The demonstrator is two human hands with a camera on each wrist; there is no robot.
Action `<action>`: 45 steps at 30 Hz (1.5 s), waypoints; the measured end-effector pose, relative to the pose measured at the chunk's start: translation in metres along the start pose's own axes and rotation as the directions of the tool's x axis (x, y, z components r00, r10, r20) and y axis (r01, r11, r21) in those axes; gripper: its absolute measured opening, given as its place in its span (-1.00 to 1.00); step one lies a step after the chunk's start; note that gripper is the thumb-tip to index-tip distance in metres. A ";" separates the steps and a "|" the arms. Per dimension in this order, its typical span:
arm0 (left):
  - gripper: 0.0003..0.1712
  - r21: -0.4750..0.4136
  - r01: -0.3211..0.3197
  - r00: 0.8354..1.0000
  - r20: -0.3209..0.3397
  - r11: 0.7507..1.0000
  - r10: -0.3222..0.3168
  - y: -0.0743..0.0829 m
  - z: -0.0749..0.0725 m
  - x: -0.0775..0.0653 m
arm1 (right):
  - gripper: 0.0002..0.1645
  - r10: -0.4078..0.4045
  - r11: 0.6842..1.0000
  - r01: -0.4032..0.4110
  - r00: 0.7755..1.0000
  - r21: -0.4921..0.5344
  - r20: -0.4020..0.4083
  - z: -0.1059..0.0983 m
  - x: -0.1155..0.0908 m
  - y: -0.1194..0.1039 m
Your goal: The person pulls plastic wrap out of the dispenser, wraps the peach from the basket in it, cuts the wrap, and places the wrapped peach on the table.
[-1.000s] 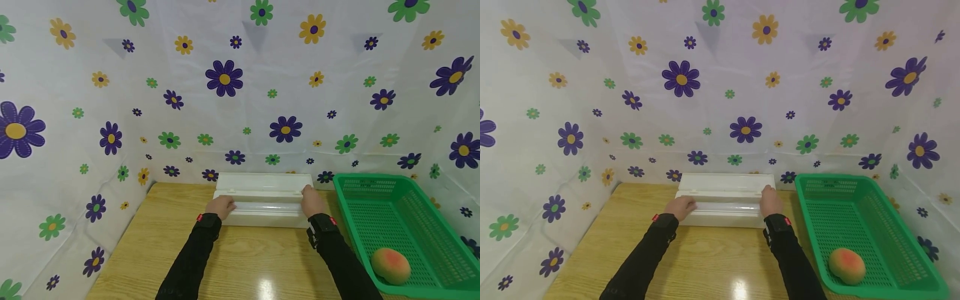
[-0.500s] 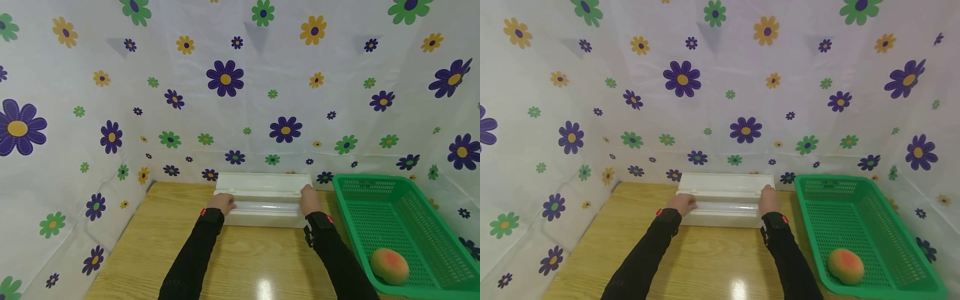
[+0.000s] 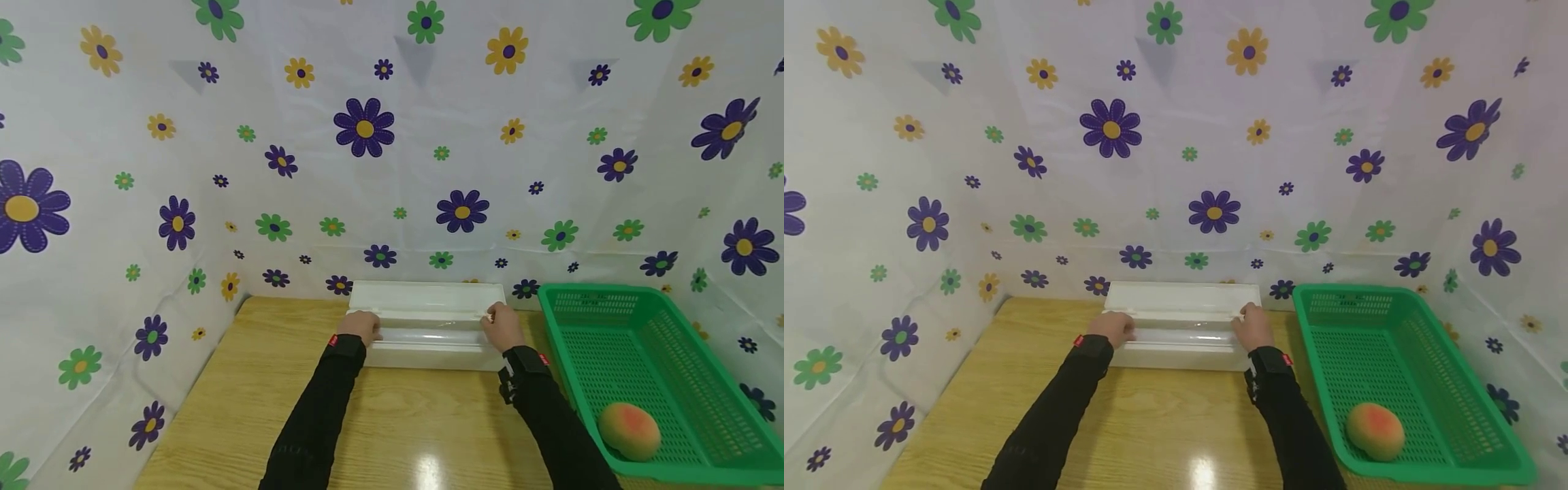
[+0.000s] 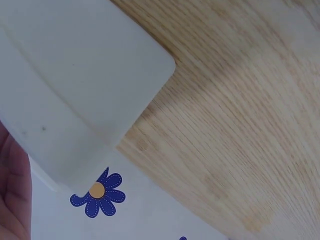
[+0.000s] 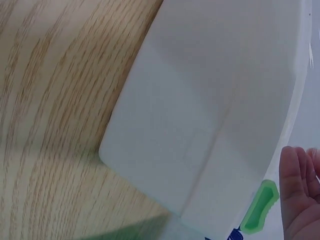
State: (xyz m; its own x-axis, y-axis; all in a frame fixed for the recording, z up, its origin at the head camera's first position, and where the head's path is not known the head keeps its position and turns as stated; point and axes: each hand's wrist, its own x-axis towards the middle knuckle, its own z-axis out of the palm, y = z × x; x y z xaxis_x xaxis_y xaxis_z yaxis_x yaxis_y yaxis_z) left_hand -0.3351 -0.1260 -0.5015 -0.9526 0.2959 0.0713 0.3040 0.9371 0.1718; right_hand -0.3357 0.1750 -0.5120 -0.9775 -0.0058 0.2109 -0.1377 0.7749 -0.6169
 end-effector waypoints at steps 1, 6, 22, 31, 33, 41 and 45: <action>-0.79 0.008 -0.002 1.000 0.003 1.000 0.002 0.000 -0.001 0.000 | -0.78 0.019 1.000 -0.020 0.999 0.004 0.038 -0.011 -0.006 -0.014; -0.69 0.062 -0.020 1.000 0.025 0.998 0.018 0.001 -0.003 0.002 | -0.86 -0.044 0.996 0.046 0.999 -0.079 0.024 -0.014 -0.009 -0.018; -0.69 0.238 -0.080 0.996 0.063 0.968 0.067 0.004 -0.001 0.006 | -0.76 0.117 0.988 -0.121 0.992 -0.094 -0.054 -0.005 -0.007 -0.031; -0.65 0.213 -0.059 0.989 0.142 0.975 0.029 0.006 -0.004 0.009 | -0.76 0.115 0.987 -0.122 0.990 -0.103 -0.078 -0.005 -0.006 -0.030; -0.64 0.203 -0.061 0.988 0.148 0.977 0.030 0.005 -0.004 0.010 | -0.75 0.114 0.988 -0.122 0.990 -0.097 -0.079 -0.004 -0.006 -0.031; -0.64 0.188 -0.099 0.981 0.183 0.977 0.064 0.010 -0.010 0.007 | -0.76 0.096 0.990 -0.104 0.992 -0.092 -0.079 -0.005 -0.008 -0.031; -0.75 0.197 -0.103 0.975 0.212 0.975 0.060 0.017 -0.022 0.001 | -0.76 0.104 0.989 -0.111 0.992 -0.095 -0.076 -0.004 -0.008 -0.030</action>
State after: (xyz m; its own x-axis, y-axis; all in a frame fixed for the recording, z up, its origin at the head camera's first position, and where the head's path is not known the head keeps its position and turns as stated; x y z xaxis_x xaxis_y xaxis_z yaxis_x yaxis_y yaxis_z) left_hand -0.3307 -0.1140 -0.4768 -0.9143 0.3843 -0.1280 0.3913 0.9196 -0.0338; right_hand -0.3230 0.1545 -0.4918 -0.9715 0.1228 0.2030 -0.0129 0.8270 -0.5620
